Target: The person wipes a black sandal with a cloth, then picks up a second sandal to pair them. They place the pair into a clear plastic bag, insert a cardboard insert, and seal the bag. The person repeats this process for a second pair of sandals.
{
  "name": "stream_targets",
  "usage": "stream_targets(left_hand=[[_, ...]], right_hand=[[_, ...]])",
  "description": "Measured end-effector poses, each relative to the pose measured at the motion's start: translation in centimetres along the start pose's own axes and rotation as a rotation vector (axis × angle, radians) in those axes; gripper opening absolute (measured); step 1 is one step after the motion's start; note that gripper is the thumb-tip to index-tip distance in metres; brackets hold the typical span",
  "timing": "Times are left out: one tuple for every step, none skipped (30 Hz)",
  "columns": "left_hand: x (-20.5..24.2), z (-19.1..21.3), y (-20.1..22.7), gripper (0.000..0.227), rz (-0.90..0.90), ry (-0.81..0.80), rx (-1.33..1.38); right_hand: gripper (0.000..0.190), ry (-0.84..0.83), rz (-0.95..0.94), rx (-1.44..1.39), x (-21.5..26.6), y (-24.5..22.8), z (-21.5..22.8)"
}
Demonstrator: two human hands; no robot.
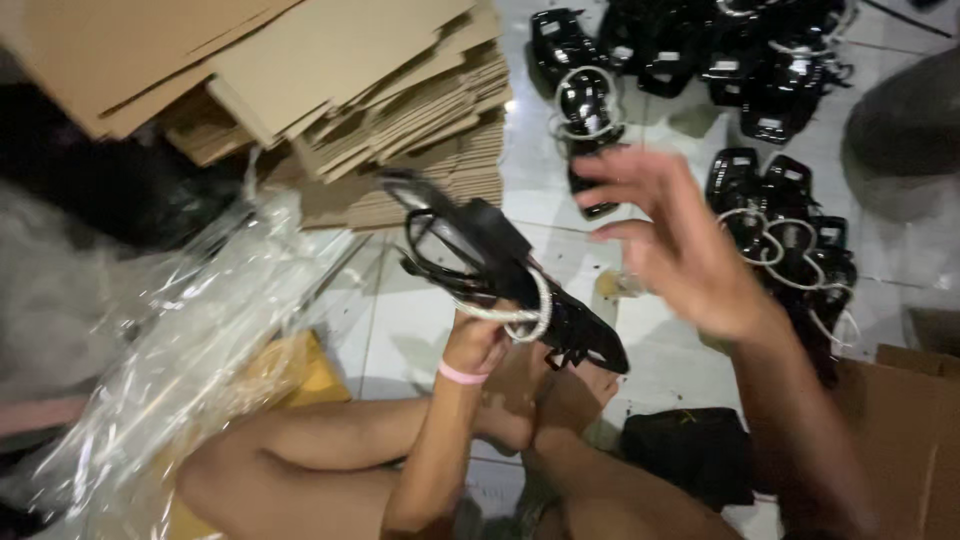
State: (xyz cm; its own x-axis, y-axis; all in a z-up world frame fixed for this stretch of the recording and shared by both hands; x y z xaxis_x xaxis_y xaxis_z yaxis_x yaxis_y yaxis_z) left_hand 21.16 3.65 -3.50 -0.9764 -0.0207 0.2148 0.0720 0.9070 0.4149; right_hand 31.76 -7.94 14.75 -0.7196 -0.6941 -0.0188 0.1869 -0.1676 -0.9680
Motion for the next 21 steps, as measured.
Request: stream_targets(left_hand=[[0.3, -0.4, 0.5, 0.063, -0.043, -0.132, 0.172], [0.7, -0.7, 1.3, 0.062, -0.086, -0.267, 0.342], [1.5, -0.9, 2.1, 0.063, -0.139, -0.401, 0.510], [1.2, 0.3, 1.4, 0.060, -0.111, -0.308, 0.411], [1.3, 1.7, 0.8, 0.060, -0.078, -0.198, 0.321], [1.4, 3.2, 0.3, 0.064, -0.042, -0.086, 0.233], [1.4, 2.9, 0.2, 0.063, -0.054, -0.145, 0.239], [1.4, 2.5, 0.2, 0.062, -0.066, -0.205, 0.243], [1.6, 2.0, 0.1, 0.062, -0.065, -0.266, 0.249], [1.9, 2.0, 0.4, 0.067, -0.101, -0.250, 0.252], [1.9, 1.8, 0.6, 0.076, -0.129, -0.244, 0.254], [1.9, 1.5, 1.0, 0.089, -0.158, -0.237, 0.255], [2.0, 1.0, 1.3, 0.088, -0.167, -0.257, 0.259], [2.1, 0.4, 1.7, 0.087, -0.177, -0.277, 0.264], [2.4, 0.1, 2.3, 0.087, -0.189, -0.291, 0.266], [2.5, -0.1, 2.6, 0.089, -0.186, -0.278, 0.290], [2.5, -0.1, 2.8, 0.091, -0.182, -0.265, 0.313], [2.7, -0.2, 3.0, 0.094, -0.178, -0.251, 0.336], [2.7, -0.6, 3.2, 0.093, -0.192, -0.280, 0.353], [2.6, -0.8, 3.4, 0.092, -0.207, -0.308, 0.369], [2.7, -1.1, 3.5, 0.092, -0.217, -0.336, 0.387]], right_hand=[[0.073, -0.047, 0.157, 0.173, 1.1, -1.3, -1.5], [0.083, -0.110, 0.150, 0.324, 2.4, -1.0, -3.5], [0.094, -0.181, 0.147, 0.475, 3.7, -0.5, -5.3], [0.087, -0.181, -0.056, 0.331, 4.8, 1.4, -6.0], [0.080, -0.192, -0.274, 0.181, 6.3, 3.6, -7.1], [0.078, -0.200, -0.266, 0.239, 7.1, 4.0, -7.8], [0.076, -0.188, -0.259, 0.302, 8.1, 4.3, -8.2], [0.075, -0.175, -0.250, 0.364, 8.6, 4.7, -8.3], [0.073, -0.170, -0.231, 0.417, 9.3, 4.7, -8.6], [0.073, -0.164, -0.212, 0.470, 9.7, 4.7, -8.8], [0.072, -0.147, -0.194, 0.527, 10.0, 4.6, -8.7], [0.072, -0.128, -0.336, 0.531, 10.6, 5.8, -8.3], [0.071, -0.120, -0.468, 0.533, 10.9, 6.8, -7.9], [0.071, -0.112, -0.600, 0.535, 11.4, 7.6, -7.6], [0.066, -0.075, -0.486, 0.500, 10.8, 6.7, -7.9], [0.061, -0.038, -0.372, 0.464, 10.3, 5.6, -8.1], [0.057, -0.001, -0.259, 0.425, 10.0, 4.5, -8.4], [0.056, 0.017, -0.169, 0.464, 9.8, 3.7, -8.6], [0.055, 0.039, -0.078, 0.506, 9.7, 2.8, -8.7], [0.054, 0.060, 0.014, 0.545, 9.6, 2.0, -8.9], [0.053, 0.066, 0.004, 0.562, 9.7, 2.0, -8.9]])
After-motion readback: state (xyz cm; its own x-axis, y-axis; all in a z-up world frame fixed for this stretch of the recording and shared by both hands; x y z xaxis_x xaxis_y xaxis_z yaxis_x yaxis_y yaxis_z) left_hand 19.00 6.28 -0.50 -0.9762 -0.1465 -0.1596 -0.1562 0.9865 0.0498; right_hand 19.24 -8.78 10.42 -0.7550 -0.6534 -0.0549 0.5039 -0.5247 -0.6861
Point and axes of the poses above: each hand's wrist, its own x-axis away from the middle knuckle, its own z-axis out of the back of the hand, y = z × x, the point moved 9 cm from there along -x, towards the middle knuckle
